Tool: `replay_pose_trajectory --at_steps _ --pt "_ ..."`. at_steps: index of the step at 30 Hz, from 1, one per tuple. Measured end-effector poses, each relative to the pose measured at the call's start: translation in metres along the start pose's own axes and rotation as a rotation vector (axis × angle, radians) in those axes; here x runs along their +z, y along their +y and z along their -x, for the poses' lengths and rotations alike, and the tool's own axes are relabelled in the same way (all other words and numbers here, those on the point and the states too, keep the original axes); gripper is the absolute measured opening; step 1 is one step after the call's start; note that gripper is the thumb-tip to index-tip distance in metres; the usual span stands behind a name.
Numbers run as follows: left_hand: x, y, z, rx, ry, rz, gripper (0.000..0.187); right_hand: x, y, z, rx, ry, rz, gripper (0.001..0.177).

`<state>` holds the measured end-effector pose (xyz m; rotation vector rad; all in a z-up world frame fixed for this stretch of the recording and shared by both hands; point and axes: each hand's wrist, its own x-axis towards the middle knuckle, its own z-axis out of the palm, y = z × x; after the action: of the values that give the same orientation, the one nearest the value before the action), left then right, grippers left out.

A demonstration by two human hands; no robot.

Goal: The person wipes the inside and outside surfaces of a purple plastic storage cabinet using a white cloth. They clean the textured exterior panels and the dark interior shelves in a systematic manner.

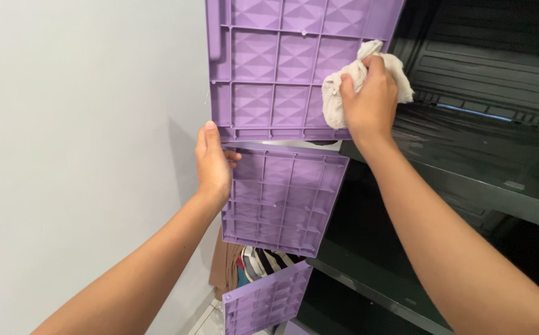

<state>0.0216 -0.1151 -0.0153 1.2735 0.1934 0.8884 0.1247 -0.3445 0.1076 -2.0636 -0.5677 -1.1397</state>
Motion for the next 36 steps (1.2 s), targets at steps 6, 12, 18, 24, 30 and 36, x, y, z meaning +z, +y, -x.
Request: replay_pose_trajectory --at_steps 6,12,18,24,30,36 --pt "0.001 -0.003 -0.002 0.007 -0.003 0.001 0.051 -0.006 0.005 -0.005 -0.263 0.182 0.07 0.036" --pt "-0.002 0.001 -0.008 0.323 0.014 -0.136 0.051 -0.012 0.006 -0.003 -0.204 0.026 -0.098 0.04" --pt "0.01 0.043 -0.035 0.5 -0.021 -0.129 0.045 -0.03 -0.003 -0.002 0.005 -0.005 -0.221 0.036" --pt "0.028 0.087 -0.06 0.515 -0.04 -0.139 0.043 -0.001 -0.035 -0.009 -0.369 0.1 -0.009 0.02" --pt "0.031 0.1 -0.076 0.543 -0.075 -0.207 0.045 0.006 -0.032 0.011 -0.392 -0.03 -0.043 0.013" --pt "0.031 0.099 -0.078 0.582 -0.055 -0.22 0.042 0.02 -0.041 -0.006 -0.396 0.222 -0.108 0.024"
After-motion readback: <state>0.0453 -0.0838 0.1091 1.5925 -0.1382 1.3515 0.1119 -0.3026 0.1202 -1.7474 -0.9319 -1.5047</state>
